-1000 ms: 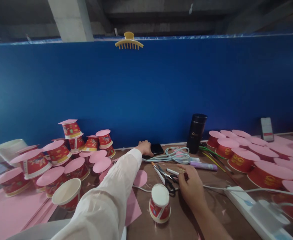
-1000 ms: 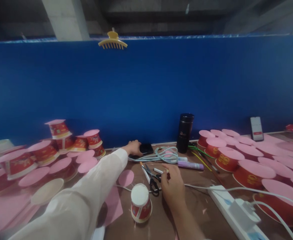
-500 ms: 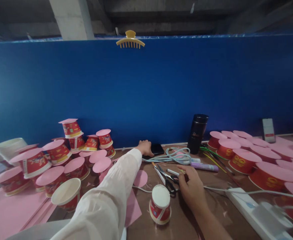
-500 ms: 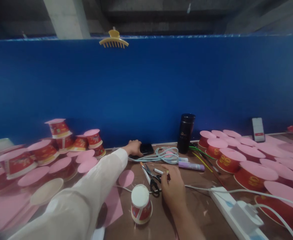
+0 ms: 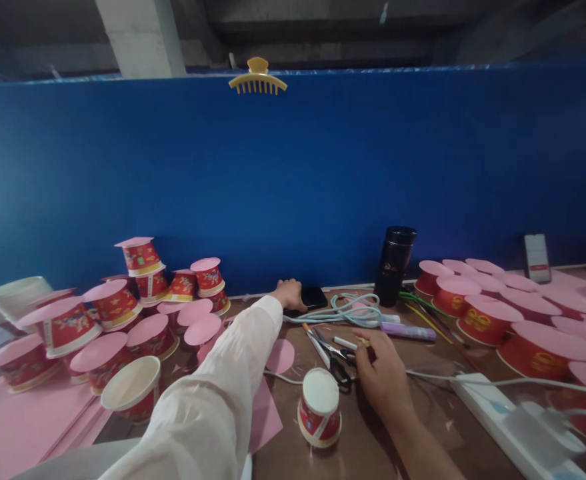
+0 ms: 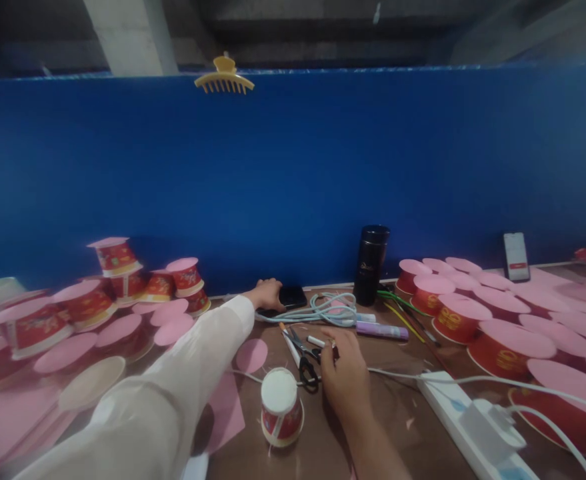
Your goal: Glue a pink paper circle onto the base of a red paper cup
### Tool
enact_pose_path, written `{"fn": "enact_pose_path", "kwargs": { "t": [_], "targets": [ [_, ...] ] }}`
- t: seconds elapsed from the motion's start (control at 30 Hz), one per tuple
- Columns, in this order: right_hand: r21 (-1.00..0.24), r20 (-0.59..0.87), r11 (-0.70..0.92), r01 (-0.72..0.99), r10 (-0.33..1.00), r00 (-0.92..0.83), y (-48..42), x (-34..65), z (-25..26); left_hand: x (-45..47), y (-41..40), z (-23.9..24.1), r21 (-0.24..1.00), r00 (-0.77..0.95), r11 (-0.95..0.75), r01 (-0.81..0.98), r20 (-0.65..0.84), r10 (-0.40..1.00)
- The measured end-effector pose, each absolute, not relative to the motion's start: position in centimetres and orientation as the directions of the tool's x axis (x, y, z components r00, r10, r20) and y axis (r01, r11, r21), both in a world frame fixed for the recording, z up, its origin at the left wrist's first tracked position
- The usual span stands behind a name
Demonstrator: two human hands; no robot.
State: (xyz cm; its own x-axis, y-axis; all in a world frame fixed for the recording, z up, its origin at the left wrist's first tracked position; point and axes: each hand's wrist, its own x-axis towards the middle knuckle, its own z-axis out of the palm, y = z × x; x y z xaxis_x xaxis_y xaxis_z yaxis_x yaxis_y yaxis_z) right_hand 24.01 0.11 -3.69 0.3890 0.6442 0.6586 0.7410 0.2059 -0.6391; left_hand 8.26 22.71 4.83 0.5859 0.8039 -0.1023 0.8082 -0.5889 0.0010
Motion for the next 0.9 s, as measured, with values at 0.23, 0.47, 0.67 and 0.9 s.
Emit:
{"fn": "enact_pose_path", "kwargs": {
  "t": [0.23,0.47,0.67,0.9],
  "targets": [
    [-0.642,0.659,0.21,0.737,0.644,0.389,0.0,24.1,-3.7,7.9,23.1,4.9,0.017,0.559,-0.562,0.827,-0.125,0.82],
    [-0.791,0.528,0.208,0.576,0.708,0.469,-0.2,23.8,-2.8,7.6,22.4,5.6,0.025,0.546,-0.549,0.836,-0.146,0.825],
    [-0.941,0.311,0.164,0.297,0.765,0.563,0.0,23.8,-2.1,7.6,21.9,7.8,0.014,0.554,-0.557,0.83,-0.126,0.823],
    [-0.978,0.063,0.152,-0.141,0.864,0.499,1.0,24.2,-2.3,9.7,19.6,11.6,0.037,0.628,-0.627,0.778,-0.072,0.775]
  ]
}}
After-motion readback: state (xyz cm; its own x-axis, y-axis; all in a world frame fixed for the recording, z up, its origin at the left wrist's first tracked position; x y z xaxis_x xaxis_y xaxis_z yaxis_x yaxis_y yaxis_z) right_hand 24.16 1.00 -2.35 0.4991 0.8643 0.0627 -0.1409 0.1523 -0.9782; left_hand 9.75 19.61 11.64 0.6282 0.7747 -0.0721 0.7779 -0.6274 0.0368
